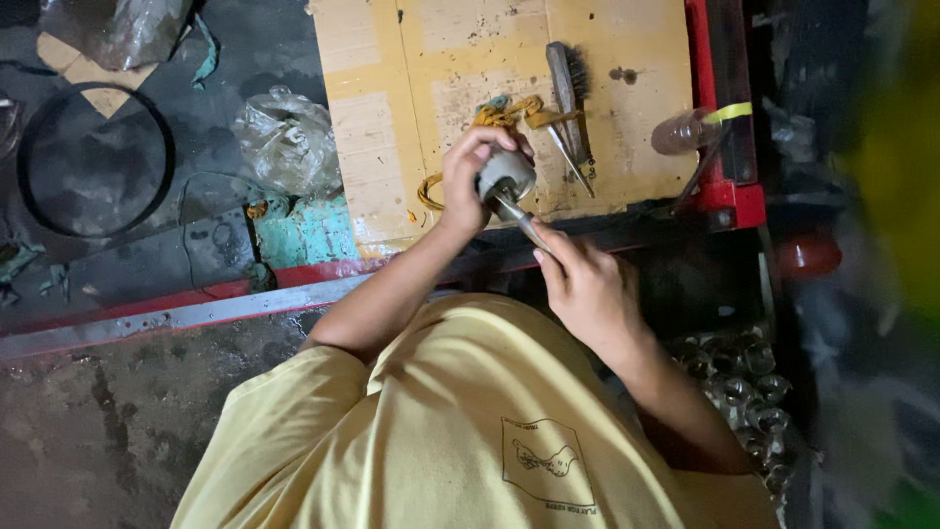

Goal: The person holds a cup-shaped metal fitting in one hand and files its inner edge with a hand file, rotating the part to work around the rim. They continue filing the metal part at the workbench throughout the episode.

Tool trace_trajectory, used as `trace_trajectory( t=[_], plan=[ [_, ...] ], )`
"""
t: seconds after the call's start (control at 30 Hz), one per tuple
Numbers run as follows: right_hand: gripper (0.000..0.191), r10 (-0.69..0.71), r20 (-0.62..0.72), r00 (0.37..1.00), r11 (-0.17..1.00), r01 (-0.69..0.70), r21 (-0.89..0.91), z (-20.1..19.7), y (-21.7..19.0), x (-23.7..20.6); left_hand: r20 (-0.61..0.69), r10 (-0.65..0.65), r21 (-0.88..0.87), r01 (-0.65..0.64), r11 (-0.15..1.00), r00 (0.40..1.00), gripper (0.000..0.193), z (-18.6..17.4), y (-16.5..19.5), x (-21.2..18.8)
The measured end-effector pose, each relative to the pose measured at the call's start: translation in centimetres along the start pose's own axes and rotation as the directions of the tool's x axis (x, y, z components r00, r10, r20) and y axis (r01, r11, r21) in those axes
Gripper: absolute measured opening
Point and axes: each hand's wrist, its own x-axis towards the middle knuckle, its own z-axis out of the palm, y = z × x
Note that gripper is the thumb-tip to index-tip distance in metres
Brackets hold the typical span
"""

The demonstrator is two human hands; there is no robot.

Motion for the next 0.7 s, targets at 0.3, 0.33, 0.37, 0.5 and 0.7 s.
trace_trajectory(
  t=[0.3, 0.33, 0.37, 0.5, 0.7],
  plan=[
    [0.03, 0.054, -0.092, 0.994, 0.955, -0.024, 0.296, 1.1, 1.8, -0.2, -0.045, 0.039, -0.154, -0.046, 0.987, 0.998, 0.031, 1.0, 0.6, 0.4],
    [0.03, 0.01, -0.122, 0.992, 0.961, 0.024, 0.275, 1.2, 1.9, -0.2, -0.014, 0.055, -0.065, -0.055, 0.996, 0.998, 0.032, 0.9, 0.9, 0.5],
    [0.03, -0.032, -0.145, 0.989, 0.964, 0.069, 0.257, 1.3, 2.0, -0.4, 0.011, 0.062, 0.026, -0.062, 0.998, 0.998, 0.033, 0.8, 1.2, 0.4],
    [0.032, -0.039, -0.116, 0.992, 0.985, 0.058, 0.164, 1.2, 2.2, -1.2, 0.045, 0.098, 0.049, -0.101, 0.994, 0.994, 0.03, 1.0, 1.1, 0.3],
    [0.031, -0.002, -0.037, 0.999, 0.965, 0.011, 0.263, 1.8, 3.0, -1.3, 0.02, 0.087, 0.054, -0.088, 0.995, 0.996, 0.03, 0.7, -0.1, -0.2]
  ],
)
